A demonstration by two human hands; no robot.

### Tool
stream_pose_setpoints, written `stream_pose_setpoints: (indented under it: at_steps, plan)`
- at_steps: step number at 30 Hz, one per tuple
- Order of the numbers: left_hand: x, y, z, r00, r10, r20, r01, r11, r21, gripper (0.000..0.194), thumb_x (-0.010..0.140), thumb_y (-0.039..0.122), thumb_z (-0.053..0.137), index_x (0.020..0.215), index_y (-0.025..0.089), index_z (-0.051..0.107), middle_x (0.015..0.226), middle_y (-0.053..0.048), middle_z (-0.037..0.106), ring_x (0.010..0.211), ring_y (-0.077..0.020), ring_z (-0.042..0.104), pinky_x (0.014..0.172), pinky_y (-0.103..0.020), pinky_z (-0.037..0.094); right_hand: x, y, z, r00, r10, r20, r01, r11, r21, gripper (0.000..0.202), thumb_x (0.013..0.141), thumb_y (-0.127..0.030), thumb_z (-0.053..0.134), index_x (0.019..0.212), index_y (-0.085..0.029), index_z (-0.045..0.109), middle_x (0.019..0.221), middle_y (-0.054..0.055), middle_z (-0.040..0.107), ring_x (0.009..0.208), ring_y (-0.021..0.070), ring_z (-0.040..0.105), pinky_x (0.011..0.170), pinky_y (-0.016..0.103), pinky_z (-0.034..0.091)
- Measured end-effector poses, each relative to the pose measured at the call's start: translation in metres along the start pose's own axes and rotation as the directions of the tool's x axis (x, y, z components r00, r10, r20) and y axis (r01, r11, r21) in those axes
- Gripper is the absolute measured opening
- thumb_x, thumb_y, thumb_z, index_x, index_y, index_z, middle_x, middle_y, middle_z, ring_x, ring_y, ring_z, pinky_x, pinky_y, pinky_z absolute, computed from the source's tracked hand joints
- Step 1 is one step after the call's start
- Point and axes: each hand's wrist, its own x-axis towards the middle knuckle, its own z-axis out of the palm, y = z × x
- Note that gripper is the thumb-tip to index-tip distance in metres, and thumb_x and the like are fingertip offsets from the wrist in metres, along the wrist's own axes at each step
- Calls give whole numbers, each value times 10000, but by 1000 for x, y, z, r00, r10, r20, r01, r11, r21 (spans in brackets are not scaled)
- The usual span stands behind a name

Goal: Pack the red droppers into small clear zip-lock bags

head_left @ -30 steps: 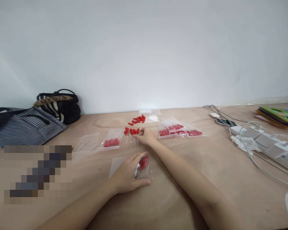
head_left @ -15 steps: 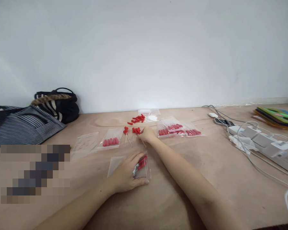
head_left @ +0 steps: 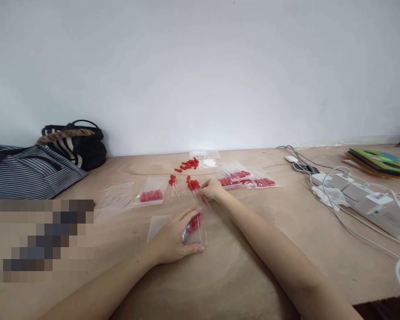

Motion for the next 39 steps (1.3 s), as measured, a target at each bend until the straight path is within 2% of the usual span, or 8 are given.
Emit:
stream_pose_setpoints:
  at_steps: [5,13,18,22,28,34,37,39]
  plan:
    - [0,1,0,1000,15,2,-15,1000,-2,777,683,502,647,1304,171,318,1357,-122,358,1238,-288,335,1018,-431,295,-23,12,-19,997,-71,-35,69,997,-46,124,569,-240,689,637,-138,671,576,0,601,609,129,566,511,187,381]
    - [2,2,-1,1000,12,5,-12,1000,1,785,680,511,648,1305,168,318,1365,-124,352,1240,-287,330,1021,-437,288,-71,51,-44,997,-66,38,70,993,-99,142,603,-265,656,656,-133,653,532,-14,572,521,105,516,453,189,322]
    - [3,1,0,1000,4,4,-4,1000,-7,788,667,514,656,1297,169,330,1362,-122,358,1240,-294,329,1022,-434,285,-83,54,-53,998,-57,-7,55,979,-194,141,607,-266,654,682,-150,627,588,-3,602,556,116,535,467,193,332]
    - [3,1,-1,1000,1,13,0,1000,-14,781,673,492,660,1298,167,324,1367,-126,347,1245,-286,323,1026,-428,277,-89,53,-55,994,-88,-71,60,940,-335,231,607,-369,662,738,-185,614,701,17,633,651,163,573,512,223,341]
    - [2,1,1,999,-42,-17,41,998,-54,870,643,476,692,1330,173,254,1352,-135,363,1218,-298,360,1002,-433,306,-76,50,-56,985,-144,-94,96,913,-397,371,615,-523,633,762,-186,581,784,38,644,693,190,581,535,249,347]
    - [2,4,1,999,-42,-24,40,996,-78,865,644,490,685,1333,207,246,1343,-123,376,1204,-308,378,983,-445,324,-41,48,-49,987,-145,-62,125,960,-249,328,613,-409,687,795,-152,598,838,61,646,768,185,588,597,238,399]
    - [3,4,1,999,-40,-25,38,996,-85,865,641,486,689,1328,192,254,1341,-127,376,1204,-306,378,985,-444,323,-34,49,-47,987,-162,-10,156,963,-218,200,669,-345,654,711,-155,608,758,37,645,699,151,587,584,220,400]
    - [3,4,1,999,-43,-25,41,995,-89,872,637,485,693,1328,182,256,1341,-131,376,1205,-308,376,987,-446,322,-35,48,-47,984,-177,0,174,964,-203,196,684,-337,644,742,-153,605,746,28,640,675,134,576,573,212,398]
